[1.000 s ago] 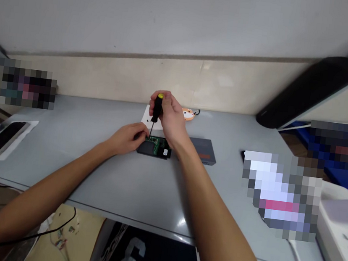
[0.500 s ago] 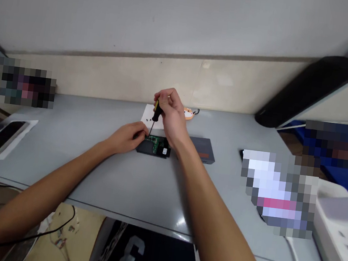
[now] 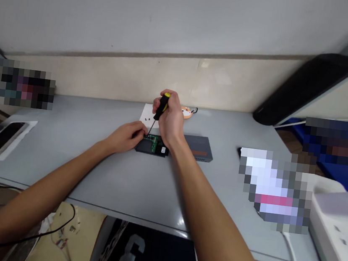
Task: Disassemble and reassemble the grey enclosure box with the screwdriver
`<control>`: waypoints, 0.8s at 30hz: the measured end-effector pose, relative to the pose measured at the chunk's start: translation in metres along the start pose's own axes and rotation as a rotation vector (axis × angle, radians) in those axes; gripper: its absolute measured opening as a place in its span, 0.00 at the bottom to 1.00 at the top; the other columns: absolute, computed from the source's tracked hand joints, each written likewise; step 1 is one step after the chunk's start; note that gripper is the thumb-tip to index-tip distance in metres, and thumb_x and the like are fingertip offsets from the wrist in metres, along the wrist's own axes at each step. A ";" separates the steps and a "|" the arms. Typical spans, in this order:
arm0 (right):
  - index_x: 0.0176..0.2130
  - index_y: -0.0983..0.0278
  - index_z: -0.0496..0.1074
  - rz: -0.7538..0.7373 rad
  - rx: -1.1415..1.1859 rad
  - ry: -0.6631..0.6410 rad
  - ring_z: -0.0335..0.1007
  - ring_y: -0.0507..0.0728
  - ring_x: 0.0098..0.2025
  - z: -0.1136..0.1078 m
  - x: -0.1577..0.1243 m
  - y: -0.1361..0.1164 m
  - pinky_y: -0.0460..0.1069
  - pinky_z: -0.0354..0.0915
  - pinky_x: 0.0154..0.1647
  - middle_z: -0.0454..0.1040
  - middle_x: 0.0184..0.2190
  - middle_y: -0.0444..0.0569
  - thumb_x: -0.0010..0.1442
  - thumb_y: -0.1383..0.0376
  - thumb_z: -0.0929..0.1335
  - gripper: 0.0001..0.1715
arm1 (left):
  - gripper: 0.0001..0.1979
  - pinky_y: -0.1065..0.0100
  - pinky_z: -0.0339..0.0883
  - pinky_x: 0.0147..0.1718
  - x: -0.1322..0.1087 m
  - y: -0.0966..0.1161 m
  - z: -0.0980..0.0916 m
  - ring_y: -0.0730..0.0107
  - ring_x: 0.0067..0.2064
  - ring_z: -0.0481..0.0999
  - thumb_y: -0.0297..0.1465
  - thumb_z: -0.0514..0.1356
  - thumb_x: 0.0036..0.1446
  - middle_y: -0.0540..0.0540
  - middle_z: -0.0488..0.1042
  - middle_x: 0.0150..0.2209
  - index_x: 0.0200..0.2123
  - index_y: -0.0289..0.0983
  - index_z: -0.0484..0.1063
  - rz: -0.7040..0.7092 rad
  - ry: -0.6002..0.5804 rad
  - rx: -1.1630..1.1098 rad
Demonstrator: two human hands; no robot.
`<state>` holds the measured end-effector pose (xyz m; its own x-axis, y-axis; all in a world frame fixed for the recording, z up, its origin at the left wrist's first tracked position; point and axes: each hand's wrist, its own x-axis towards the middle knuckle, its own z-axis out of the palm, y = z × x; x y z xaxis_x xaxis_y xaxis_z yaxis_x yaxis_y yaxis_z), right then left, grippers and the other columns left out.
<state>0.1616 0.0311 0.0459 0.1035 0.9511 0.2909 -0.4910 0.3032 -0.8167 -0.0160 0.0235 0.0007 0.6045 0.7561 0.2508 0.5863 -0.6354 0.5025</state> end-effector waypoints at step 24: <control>0.39 0.56 0.65 -0.037 -0.098 -0.047 0.61 0.51 0.27 0.025 -0.021 0.001 0.48 0.64 0.30 0.61 0.27 0.41 0.61 0.36 0.67 0.27 | 0.10 0.65 0.65 0.39 0.001 0.000 0.000 0.68 0.37 0.72 0.29 0.50 0.68 0.47 0.75 0.39 0.39 0.39 0.71 0.012 -0.013 0.014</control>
<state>0.1373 0.0100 0.0510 0.0781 0.9362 0.3427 -0.4006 0.3443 -0.8491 -0.0156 0.0243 0.0011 0.6184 0.7466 0.2454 0.5868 -0.6463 0.4878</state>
